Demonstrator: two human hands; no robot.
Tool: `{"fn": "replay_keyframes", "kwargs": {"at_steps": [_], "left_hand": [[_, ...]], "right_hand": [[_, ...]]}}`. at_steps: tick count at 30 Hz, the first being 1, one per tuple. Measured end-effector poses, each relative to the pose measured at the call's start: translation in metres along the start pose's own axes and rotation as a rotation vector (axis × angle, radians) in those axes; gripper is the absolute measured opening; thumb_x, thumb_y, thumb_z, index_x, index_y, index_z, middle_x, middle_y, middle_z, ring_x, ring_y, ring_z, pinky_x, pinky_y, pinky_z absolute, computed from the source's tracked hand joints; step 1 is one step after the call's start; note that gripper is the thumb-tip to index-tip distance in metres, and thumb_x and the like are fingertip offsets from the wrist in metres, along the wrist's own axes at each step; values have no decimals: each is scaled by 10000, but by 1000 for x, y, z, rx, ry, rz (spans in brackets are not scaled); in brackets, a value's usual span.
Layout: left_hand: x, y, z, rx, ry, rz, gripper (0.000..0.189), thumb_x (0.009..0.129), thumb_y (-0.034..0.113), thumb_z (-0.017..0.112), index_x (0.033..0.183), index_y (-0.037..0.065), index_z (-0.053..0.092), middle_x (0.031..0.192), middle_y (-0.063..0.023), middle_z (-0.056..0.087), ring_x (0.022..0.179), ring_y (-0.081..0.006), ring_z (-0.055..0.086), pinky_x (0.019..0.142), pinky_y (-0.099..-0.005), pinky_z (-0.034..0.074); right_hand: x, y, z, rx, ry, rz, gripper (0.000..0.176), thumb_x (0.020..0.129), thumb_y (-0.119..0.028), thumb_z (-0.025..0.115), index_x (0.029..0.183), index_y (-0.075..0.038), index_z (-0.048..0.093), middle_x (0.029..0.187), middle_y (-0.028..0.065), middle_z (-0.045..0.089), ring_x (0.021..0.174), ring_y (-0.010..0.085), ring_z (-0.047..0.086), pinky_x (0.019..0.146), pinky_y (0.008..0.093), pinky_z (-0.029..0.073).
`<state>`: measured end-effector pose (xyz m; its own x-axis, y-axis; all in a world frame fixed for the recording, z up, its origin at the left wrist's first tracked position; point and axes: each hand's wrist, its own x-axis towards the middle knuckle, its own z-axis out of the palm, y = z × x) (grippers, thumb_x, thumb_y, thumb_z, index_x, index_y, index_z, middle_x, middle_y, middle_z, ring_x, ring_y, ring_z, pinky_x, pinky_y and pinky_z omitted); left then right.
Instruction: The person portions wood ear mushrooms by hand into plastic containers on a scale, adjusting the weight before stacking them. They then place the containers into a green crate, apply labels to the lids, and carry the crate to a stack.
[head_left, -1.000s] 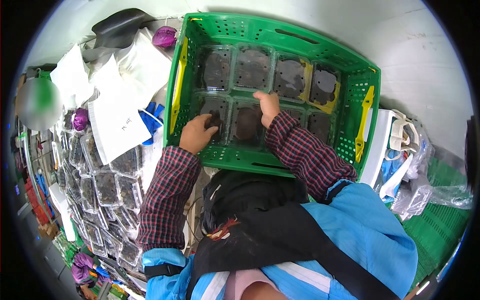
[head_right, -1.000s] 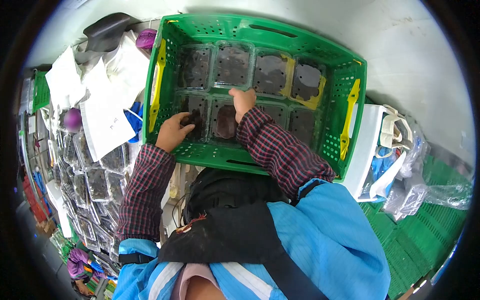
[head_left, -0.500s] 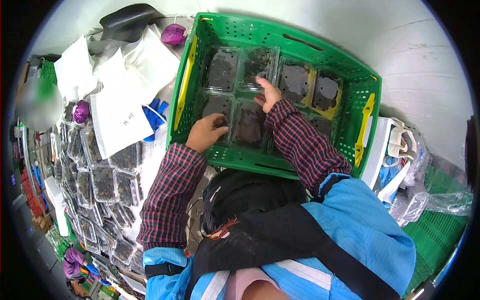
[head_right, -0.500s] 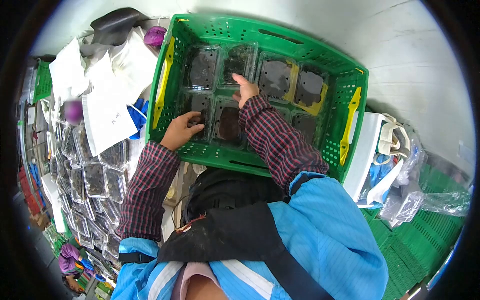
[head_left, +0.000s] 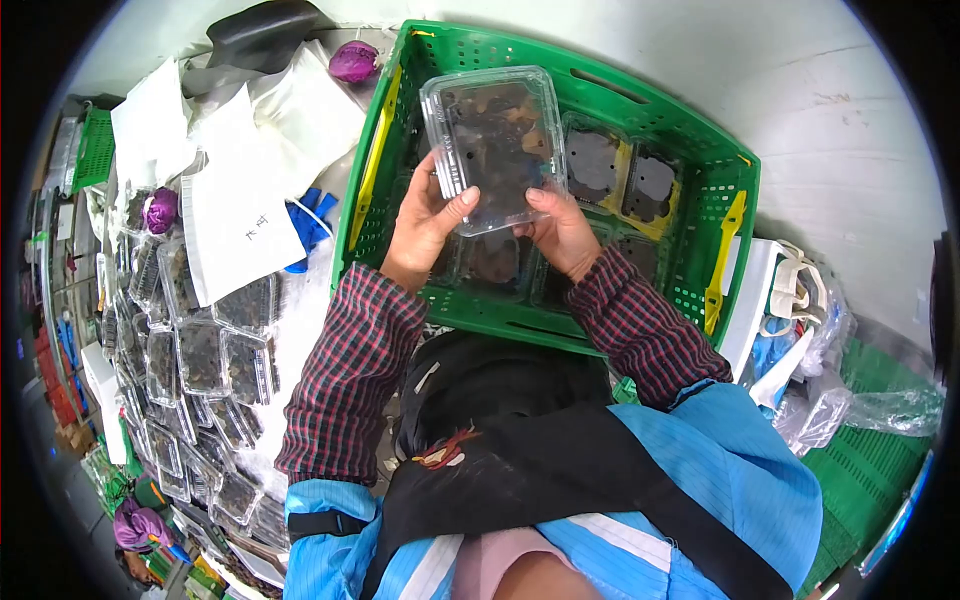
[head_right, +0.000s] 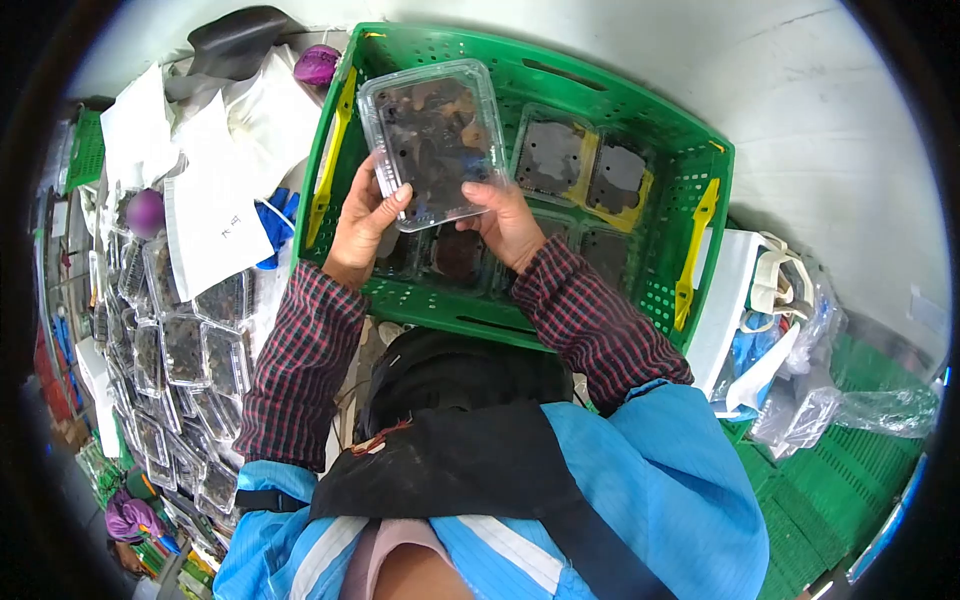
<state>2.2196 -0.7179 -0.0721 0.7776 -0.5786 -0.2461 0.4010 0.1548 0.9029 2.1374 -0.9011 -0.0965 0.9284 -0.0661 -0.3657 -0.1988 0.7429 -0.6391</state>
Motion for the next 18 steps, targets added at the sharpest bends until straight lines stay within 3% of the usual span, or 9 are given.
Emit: {"fn": "replay_keyframes", "kwargs": {"at_steps": [5,7,8,10,11,13,14,16,18], "left_hand": [[-2,23,-2,-127,9,15,581,903,114,612,1419,44,356,1295,-53,526,1170,-160,506,1005,-303,380],[-1,26,-11,-143,-12,-36,515,905,108,571,1390,36,412,1275,-61,547,1159,-160,518,993,-297,392],[3,22,-20,-114,-38,-97,536,897,115,573,1400,38,403,1249,-64,568,1134,-157,538,979,-290,402],[12,11,-38,7,-200,-236,537,889,112,577,1395,33,415,1229,-68,581,1085,-152,565,954,-279,420],[17,5,-42,116,-239,-271,525,876,106,589,1376,29,448,1193,-68,601,1040,-140,579,933,-266,431],[33,-19,-50,247,-409,-361,500,853,92,626,1333,22,506,1155,-63,620,1018,-114,571,908,-258,440],[41,-36,-52,306,-498,-381,500,846,89,641,1325,22,517,1146,-60,626,1015,-108,569,902,-256,442],[57,-66,-47,313,-530,-380,496,844,93,650,1317,14,522,1151,-61,626,1016,-104,566,900,-261,445],[60,-83,-47,332,-562,-372,493,843,97,660,1309,6,527,1156,-63,625,1017,-100,563,897,-266,448]], "right_hand": [[-12,-16,18,-173,-82,57,618,811,-240,717,1315,-47,415,1185,96,577,1002,213,629,723,335,561],[-13,-26,13,-443,-116,-189,921,704,-308,814,1427,-70,295,1420,155,371,1265,294,449,953,423,469],[-14,-37,6,-447,-112,-180,921,704,-308,814,1427,-70,295,1420,155,371,1265,294,449,953,423,469],[-17,-59,-9,-1053,-87,-498,1218,558,-313,893,1499,-99,151,1541,171,129,1427,323,158,1144,473,200],[-19,-63,-11,-1056,-83,-477,1218,558,-313,893,1499,-99,151,1541,171,129,1427,323,158,1144,473,200],[-21,-68,-14,-2142,-245,-580,1290,472,-335,908,1509,-187,154,1543,143,162,1426,335,167,1134,536,185],[-21,-62,-15,-2145,-248,-560,1290,472,-335,908,1509,-187,154,1543,143,162,1426,335,167,1134,536,185],[-16,-36,-17,-2253,-672,-290,1299,447,-356,902,1508,-239,161,1548,116,162,1428,344,156,1117,585,166],[-9,-9,-32,-2288,-711,-246,1279,450,-393,895,1501,-230,185,1534,117,188,1405,351,201,1095,594,202]]}}
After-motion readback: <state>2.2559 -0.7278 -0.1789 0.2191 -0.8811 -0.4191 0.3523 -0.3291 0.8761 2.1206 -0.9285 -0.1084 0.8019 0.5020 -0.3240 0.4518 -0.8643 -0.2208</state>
